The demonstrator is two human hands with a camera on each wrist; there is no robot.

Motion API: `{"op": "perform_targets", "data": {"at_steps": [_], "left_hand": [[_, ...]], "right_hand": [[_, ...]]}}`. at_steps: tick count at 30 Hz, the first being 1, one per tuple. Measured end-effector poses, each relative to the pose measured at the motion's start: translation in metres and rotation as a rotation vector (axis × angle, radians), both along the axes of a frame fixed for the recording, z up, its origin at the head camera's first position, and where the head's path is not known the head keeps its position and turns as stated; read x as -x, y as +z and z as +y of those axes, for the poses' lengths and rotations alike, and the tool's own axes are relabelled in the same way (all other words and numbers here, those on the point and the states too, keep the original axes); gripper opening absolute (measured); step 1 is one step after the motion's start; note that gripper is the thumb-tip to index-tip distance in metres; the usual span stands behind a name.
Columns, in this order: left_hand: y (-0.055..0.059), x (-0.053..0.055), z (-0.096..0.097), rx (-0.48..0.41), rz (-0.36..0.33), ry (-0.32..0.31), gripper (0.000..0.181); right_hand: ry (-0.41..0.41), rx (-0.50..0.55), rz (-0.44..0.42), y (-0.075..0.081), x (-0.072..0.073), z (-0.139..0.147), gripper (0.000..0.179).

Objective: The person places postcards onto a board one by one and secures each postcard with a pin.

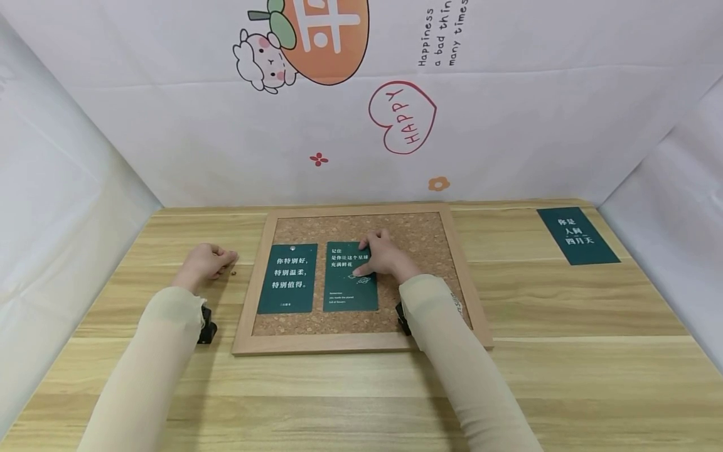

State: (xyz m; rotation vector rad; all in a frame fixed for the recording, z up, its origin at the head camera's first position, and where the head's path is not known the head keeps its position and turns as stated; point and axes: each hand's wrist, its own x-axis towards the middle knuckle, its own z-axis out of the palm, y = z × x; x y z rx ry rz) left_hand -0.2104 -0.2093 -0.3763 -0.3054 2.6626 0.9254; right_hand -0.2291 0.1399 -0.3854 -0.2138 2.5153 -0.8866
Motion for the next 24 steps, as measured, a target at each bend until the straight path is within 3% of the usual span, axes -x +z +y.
{"op": "perform_targets", "data": {"at_steps": [3,9,16,24], "left_hand": [[0.0,0.001,-0.001,0.0,0.006,-0.026,0.035],[-0.003,0.003,-0.004,-0.042,-0.019,-0.143,0.034],[0.0,0.004,-0.008,-0.008,-0.033,-0.242,0.031],[0.003,0.001,-0.011,-0.025,-0.082,-0.29,0.025]], "right_hand": [[-0.002,0.002,-0.002,0.001,-0.001,0.0,0.048],[-0.003,0.006,0.002,0.001,-0.001,0.001,0.048],[0.0,0.01,0.004,0.0,-0.001,0.001,0.048],[-0.007,0.008,0.001,0.0,-0.001,0.0,0.048]]}}
